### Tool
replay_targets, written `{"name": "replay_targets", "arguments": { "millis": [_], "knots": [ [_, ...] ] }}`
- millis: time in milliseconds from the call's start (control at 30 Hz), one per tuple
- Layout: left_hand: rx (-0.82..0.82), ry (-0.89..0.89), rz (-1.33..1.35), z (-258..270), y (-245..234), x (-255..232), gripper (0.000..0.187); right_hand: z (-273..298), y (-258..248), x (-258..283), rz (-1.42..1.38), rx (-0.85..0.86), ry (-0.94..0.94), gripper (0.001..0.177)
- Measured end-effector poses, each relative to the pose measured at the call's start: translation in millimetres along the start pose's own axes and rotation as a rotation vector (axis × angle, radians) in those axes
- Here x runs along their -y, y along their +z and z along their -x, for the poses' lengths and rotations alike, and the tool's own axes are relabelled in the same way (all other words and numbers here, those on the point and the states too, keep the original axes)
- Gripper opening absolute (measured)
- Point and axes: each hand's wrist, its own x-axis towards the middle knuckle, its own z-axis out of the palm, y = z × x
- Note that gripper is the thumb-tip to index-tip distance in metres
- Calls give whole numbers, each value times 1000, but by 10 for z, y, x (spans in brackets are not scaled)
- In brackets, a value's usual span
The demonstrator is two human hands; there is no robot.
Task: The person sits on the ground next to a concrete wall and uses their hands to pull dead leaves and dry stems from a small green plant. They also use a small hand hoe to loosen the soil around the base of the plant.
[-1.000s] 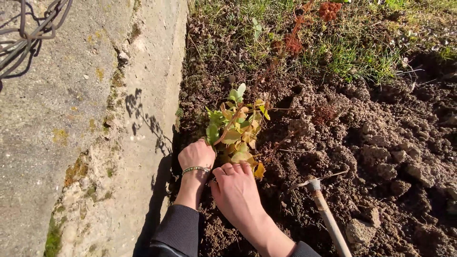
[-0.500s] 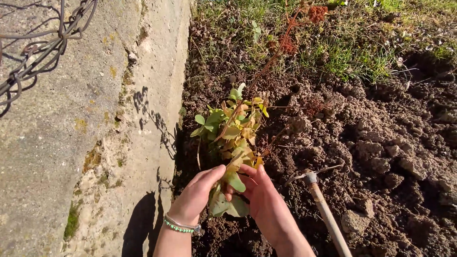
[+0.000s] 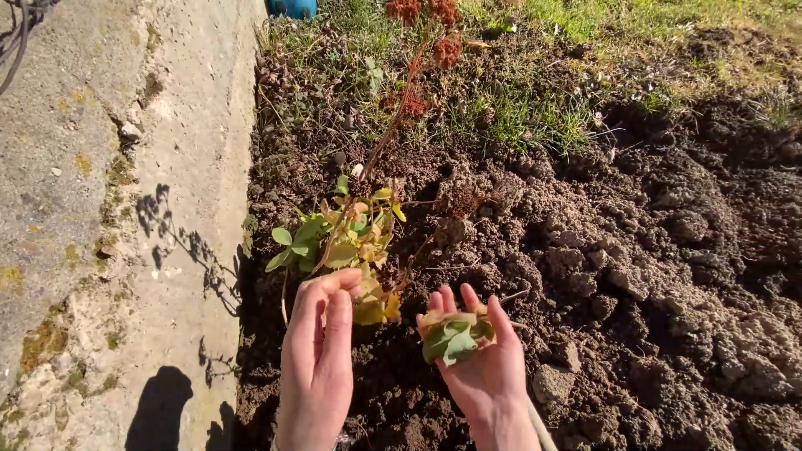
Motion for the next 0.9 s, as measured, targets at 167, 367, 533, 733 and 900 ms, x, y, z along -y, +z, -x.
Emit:
{"name": "replay_targets", "arguments": {
  "millis": [167,367,533,733,900],
  "knots": [
    [40,-110,-20,-32,119,318,33,-686,310,1013,-110,10,-318,39],
    [136,-192,-123,-67,229,301,24,-1294,1825,2254,202,438,-563,91],
    [76,-312,-214,-127,229,273,23,-1374,1714,2162,485,472,-481,100],
    [152,-312,-251,-147,124,531,24,-1170,658,1097,539,373,-369,48],
    [-33,-332,-346,-253,90,948,20,-981,67,424,626,226,-343,32]
  ]
}}
